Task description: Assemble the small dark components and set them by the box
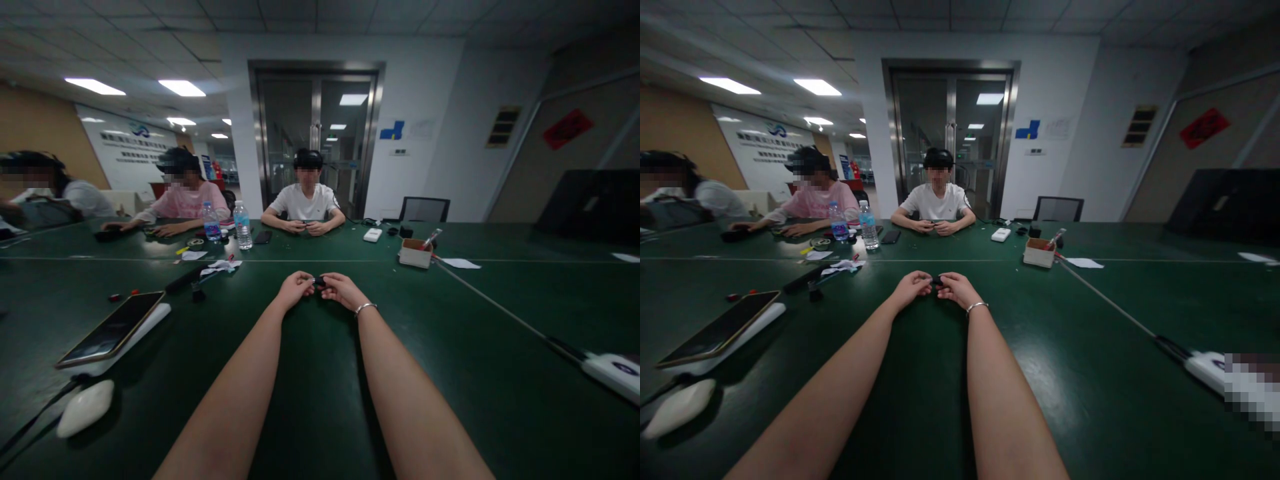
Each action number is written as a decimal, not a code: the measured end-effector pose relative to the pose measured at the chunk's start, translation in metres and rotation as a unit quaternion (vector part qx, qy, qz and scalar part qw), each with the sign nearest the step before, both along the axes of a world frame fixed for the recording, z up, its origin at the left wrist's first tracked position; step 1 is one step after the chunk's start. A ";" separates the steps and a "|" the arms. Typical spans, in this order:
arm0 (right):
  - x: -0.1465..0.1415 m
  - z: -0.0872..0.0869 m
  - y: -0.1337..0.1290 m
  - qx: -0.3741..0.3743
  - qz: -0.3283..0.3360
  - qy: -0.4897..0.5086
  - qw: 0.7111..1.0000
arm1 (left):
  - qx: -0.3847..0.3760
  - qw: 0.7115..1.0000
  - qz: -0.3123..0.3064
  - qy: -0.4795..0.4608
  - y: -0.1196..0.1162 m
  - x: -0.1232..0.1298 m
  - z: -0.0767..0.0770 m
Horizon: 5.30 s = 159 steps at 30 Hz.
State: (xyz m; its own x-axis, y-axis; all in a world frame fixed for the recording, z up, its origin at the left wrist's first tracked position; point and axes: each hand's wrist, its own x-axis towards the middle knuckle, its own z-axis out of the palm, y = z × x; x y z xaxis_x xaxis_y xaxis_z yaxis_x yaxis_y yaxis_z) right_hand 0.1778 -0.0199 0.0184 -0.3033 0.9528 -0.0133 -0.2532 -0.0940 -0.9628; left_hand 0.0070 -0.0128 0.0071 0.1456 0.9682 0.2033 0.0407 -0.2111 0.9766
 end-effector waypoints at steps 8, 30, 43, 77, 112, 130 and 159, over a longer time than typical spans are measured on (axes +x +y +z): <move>0.000 0.002 -0.001 -0.001 0.007 -0.009 1.000 | 0.060 0.998 0.035 0.005 0.002 -0.002 -0.004; 0.000 0.002 0.000 -0.008 0.008 -0.009 1.000 | 0.048 0.999 0.017 0.008 0.006 -0.004 -0.006; 0.000 0.002 0.000 -0.009 0.003 -0.002 1.000 | 0.027 0.999 0.021 -0.017 0.007 -0.004 -0.006; -0.001 0.002 0.000 -0.008 -0.003 -0.005 1.000 | 0.014 1.000 0.007 -0.002 0.005 -0.006 -0.004; -0.001 0.001 0.000 -0.007 -0.002 -0.007 1.000 | 0.035 0.999 0.006 0.023 0.004 -0.005 -0.003; -0.001 0.001 0.001 -0.012 -0.008 -0.006 1.000 | 0.002 1.000 -0.009 0.003 0.004 -0.004 -0.002; -0.001 0.001 0.002 -0.010 -0.001 -0.006 1.000 | 0.015 0.999 0.014 0.035 0.007 -0.007 -0.004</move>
